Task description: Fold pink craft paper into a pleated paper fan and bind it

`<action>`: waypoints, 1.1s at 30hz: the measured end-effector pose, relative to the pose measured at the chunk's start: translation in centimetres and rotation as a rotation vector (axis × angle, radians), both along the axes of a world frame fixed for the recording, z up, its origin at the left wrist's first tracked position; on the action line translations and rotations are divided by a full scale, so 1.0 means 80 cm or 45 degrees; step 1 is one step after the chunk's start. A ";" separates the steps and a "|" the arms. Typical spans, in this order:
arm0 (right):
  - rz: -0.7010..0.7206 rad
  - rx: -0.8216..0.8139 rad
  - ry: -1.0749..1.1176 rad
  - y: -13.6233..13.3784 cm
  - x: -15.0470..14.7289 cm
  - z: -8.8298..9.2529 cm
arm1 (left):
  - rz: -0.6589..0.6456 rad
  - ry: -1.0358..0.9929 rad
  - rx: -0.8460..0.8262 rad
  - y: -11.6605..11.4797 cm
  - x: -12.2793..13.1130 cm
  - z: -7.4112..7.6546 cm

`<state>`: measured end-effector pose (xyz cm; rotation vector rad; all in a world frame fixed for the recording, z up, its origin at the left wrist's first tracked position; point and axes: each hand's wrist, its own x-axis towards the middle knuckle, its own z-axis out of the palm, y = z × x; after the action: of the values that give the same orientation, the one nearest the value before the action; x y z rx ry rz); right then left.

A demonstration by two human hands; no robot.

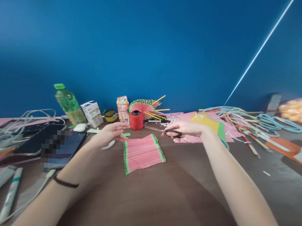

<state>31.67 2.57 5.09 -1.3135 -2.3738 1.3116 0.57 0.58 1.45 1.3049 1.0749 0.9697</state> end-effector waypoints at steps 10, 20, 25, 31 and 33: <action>0.301 -0.243 0.310 0.021 -0.075 -0.032 | -0.227 -0.081 -0.070 0.004 -0.013 -0.009; 0.350 -0.369 0.566 0.025 -0.095 -0.056 | -0.204 -0.329 -0.203 0.003 -0.008 -0.018; 0.364 -0.441 0.706 0.031 -0.098 -0.068 | -0.110 -0.379 -0.284 0.007 0.003 -0.032; 0.337 -0.465 1.020 0.032 -0.094 -0.057 | -0.090 -0.312 -0.242 0.010 0.015 -0.052; 0.340 -0.472 1.015 0.031 -0.093 -0.052 | -0.078 -0.290 -0.199 0.010 0.018 -0.054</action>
<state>24.20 5.03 0.91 -0.3666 -1.8144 1.9455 2.02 1.41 -2.86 1.0667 0.9106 0.9440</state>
